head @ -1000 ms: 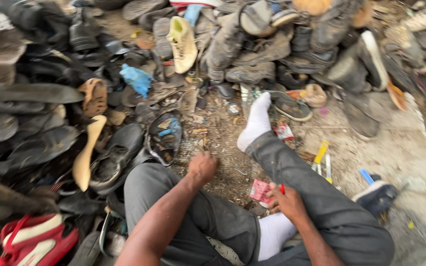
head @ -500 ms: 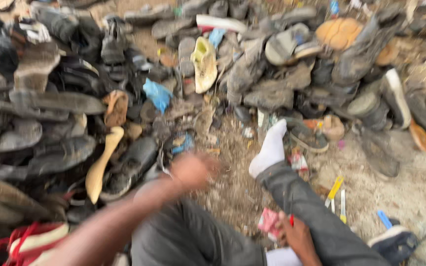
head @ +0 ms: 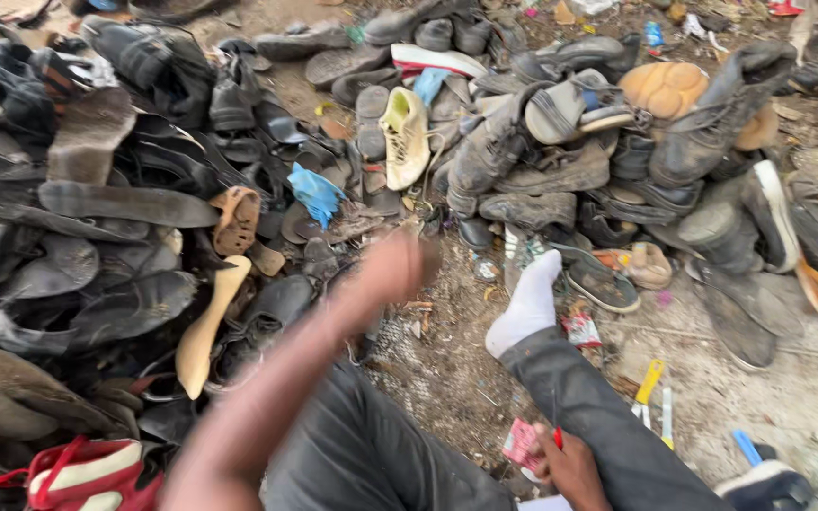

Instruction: The person repairs various shoes by hand using small knives and tools to scrape, trim, and apply adhesive to outsoles while sitting among piles of footwear.

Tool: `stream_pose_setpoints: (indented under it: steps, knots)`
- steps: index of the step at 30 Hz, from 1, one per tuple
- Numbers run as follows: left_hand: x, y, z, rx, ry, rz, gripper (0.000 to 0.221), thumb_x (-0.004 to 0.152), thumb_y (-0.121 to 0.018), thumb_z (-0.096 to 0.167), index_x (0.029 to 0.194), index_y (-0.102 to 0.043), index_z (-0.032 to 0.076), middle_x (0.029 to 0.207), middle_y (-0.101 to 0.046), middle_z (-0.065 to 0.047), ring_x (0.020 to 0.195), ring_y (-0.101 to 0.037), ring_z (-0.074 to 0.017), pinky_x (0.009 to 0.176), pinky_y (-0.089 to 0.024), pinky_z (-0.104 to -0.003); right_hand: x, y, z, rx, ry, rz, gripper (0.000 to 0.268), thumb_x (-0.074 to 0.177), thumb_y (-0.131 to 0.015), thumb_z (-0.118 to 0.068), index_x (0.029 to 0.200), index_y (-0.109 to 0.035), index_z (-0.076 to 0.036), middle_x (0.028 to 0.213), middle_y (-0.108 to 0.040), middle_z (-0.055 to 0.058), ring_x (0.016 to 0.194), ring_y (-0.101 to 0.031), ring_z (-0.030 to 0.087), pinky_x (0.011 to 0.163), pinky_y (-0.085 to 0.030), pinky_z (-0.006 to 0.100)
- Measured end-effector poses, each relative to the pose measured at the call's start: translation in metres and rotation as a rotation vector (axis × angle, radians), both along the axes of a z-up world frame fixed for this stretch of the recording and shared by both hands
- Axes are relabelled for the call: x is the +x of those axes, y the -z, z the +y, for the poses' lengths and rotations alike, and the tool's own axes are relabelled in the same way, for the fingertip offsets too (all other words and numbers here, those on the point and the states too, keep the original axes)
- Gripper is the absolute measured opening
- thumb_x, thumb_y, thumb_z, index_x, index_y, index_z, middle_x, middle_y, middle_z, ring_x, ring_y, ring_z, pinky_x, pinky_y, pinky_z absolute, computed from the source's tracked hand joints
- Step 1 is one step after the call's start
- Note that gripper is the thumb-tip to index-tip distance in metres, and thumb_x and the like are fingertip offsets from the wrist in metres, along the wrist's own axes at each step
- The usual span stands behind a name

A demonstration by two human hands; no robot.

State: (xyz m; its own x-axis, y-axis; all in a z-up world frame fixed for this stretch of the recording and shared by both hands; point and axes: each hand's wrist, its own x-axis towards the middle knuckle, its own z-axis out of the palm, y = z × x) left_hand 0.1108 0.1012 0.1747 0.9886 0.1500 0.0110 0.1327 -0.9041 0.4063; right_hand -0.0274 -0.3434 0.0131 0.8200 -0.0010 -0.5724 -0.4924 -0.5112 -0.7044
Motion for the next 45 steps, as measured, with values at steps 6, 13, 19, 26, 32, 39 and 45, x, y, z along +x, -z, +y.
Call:
stream_pose_setpoints:
  steps: [6,13,19,26,32,39,45]
  knots:
    - [-0.099,0.026,-0.105,-0.207,0.123,0.145,0.030,0.097,-0.057,0.033,0.089,-0.074,0.010,0.078,-0.071,-0.019,0.072,-0.069,-0.0366,0.072,-0.057,-0.051,-0.002,-0.024,0.011,0.011,-0.080,-0.106,0.050,0.092,-0.064,-0.042,0.079,-0.076,0.004,0.052,-0.070,0.014,0.043,-0.066,0.019,0.044,-0.052,0.035]
    - [-0.099,0.038,-0.105,-0.203,0.158,0.109,0.045,0.084,-0.068,0.036,0.119,-0.071,0.009,0.112,-0.072,-0.018,0.104,-0.069,-0.0371,0.089,-0.050,-0.050,0.001,-0.048,0.025,-0.012,-0.079,-0.206,0.043,0.091,-0.069,-0.040,0.076,-0.070,0.000,0.056,-0.069,0.011,0.046,-0.061,0.015,0.046,-0.049,0.032]
    - [-0.083,0.061,-0.112,-0.125,0.215,0.283,0.043,0.091,-0.066,0.032,0.123,-0.068,0.003,0.134,-0.061,-0.025,0.120,-0.061,-0.0374,0.106,-0.049,-0.045,-0.006,-0.074,0.029,0.215,0.069,-0.056,0.031,0.096,-0.069,-0.030,0.080,-0.062,-0.005,0.062,-0.055,0.001,0.051,-0.044,0.009,0.048,-0.037,0.029]
    - [-0.061,0.045,-0.120,-0.116,0.285,0.381,0.039,0.092,-0.065,0.025,0.123,-0.066,0.002,0.134,-0.057,-0.023,0.128,-0.056,-0.0360,0.109,-0.043,-0.049,0.078,-0.118,0.083,0.243,-0.007,-0.277,0.021,0.103,-0.055,-0.024,0.091,-0.060,-0.008,0.072,-0.063,0.001,0.059,-0.056,0.010,0.058,-0.047,0.027]
    - [-0.055,0.053,-0.109,-0.207,0.275,0.373,0.046,0.091,-0.068,0.031,0.128,-0.063,0.003,0.136,-0.055,-0.026,0.126,-0.055,-0.0387,0.108,-0.044,-0.049,0.250,-0.103,0.057,-0.293,0.155,-0.695,0.025,0.091,-0.075,-0.026,0.093,-0.064,-0.004,0.083,-0.068,0.012,0.071,-0.065,0.022,0.066,-0.052,0.040]
    - [-0.039,0.066,-0.116,-0.255,0.301,0.366,0.047,0.091,-0.070,0.035,0.125,-0.063,0.003,0.137,-0.055,-0.025,0.124,-0.056,-0.0391,0.106,-0.044,-0.051,0.316,-0.040,0.011,-0.558,-0.132,-0.685,0.048,0.083,-0.083,-0.027,0.122,-0.063,-0.007,0.097,-0.069,0.023,0.090,-0.066,0.044,0.075,-0.050,0.053]
    - [-0.036,0.085,-0.117,-0.214,0.320,0.428,0.039,0.096,-0.067,0.032,0.121,-0.064,0.002,0.132,-0.059,-0.025,0.115,-0.062,-0.0352,0.102,-0.050,-0.050,0.305,-0.103,0.036,-0.434,0.090,-0.409,0.029,0.093,-0.075,-0.033,0.101,-0.065,-0.007,0.094,-0.075,0.014,0.080,-0.072,0.036,0.067,-0.057,0.048]
